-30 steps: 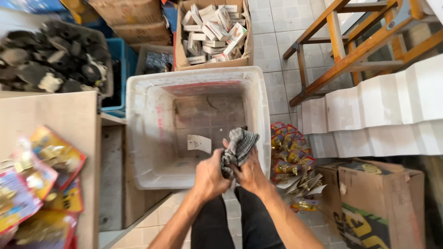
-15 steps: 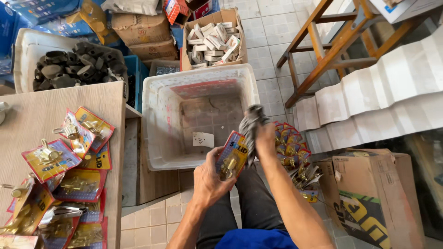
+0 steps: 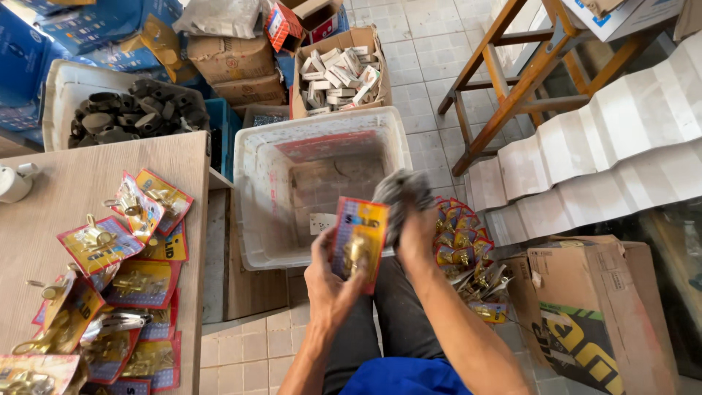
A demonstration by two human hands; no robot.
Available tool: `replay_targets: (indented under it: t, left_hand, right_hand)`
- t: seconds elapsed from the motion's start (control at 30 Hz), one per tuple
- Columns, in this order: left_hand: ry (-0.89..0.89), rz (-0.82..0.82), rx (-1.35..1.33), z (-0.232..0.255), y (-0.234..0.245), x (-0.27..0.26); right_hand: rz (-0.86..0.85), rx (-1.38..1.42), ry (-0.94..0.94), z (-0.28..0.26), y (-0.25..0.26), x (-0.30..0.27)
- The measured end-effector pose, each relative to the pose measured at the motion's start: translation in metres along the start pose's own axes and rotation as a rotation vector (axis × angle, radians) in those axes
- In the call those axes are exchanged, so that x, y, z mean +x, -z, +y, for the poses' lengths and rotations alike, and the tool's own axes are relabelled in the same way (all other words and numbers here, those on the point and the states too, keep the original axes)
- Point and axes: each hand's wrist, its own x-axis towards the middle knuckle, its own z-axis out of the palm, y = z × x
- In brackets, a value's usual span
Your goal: The person sorts packaged door handles and hardware, wiping items with a cloth and placing them into a plastic bin on the floor of a warehouse.
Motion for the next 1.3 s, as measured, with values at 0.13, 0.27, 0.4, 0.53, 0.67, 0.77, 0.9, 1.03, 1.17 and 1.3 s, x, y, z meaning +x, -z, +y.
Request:
replay_targets:
  t: [0.13,0.27,0.4,0.53,0.67,0.77,0.9,1.03,1.17,1.3]
  left_hand:
    - [0.189,0.235,-0.231,0.01,-0.004,0.004]
    - [0.122,0.123,-0.379,0.012,-0.014,0.002]
    - [0.362,0.251,-0.761,0.027,-0.018,0.019]
    - [0.565,0.584,-0.817,0.003,-0.006,0.031]
    - [0.44,0.675,-1.025,0.023,0.033,0.053]
    - [0.227,0.595,-1.021,0.006,0.032,0.053]
    - [0.302,0.187,-1.205,0.03,0.009,0.026]
    - [0.008,-0.254,-1.23,0.02,0.0,0.009]
    - [0.582,-0.092,-1.27,0.027,0.017,0.019]
    - [0.228,-0.023,-1.438,0.015,0.049,0.038]
  right_hand:
    - [0.232,0.129,0.029,0.001,0.009,-0.004]
    - [-0.535,0.088,-0.048,0.016,0.001,-0.045]
    - [-0.417,-0.661,0.302,-0.011,-0.017,-0.05]
    - [-0.463,-0.774,0.367,-0.036,-0.034,-0.075]
    - [-0.572,-0.692,0.317,0.01,0.017,-0.069]
    - [-0.354,-0.689,0.363,-0.015,0.013,-0.065]
    - [-0.573,-0.672,0.81,-0.032,-0.017,-0.071]
    - [-0.758,-0.697,1.032,0.044,0.012,-0.067]
    - [-0.74,-0.755,1.039,-0.004,0.012,-0.089]
    - [-1.184,-0.938,0.957,-0.012,0.046,-0.099]
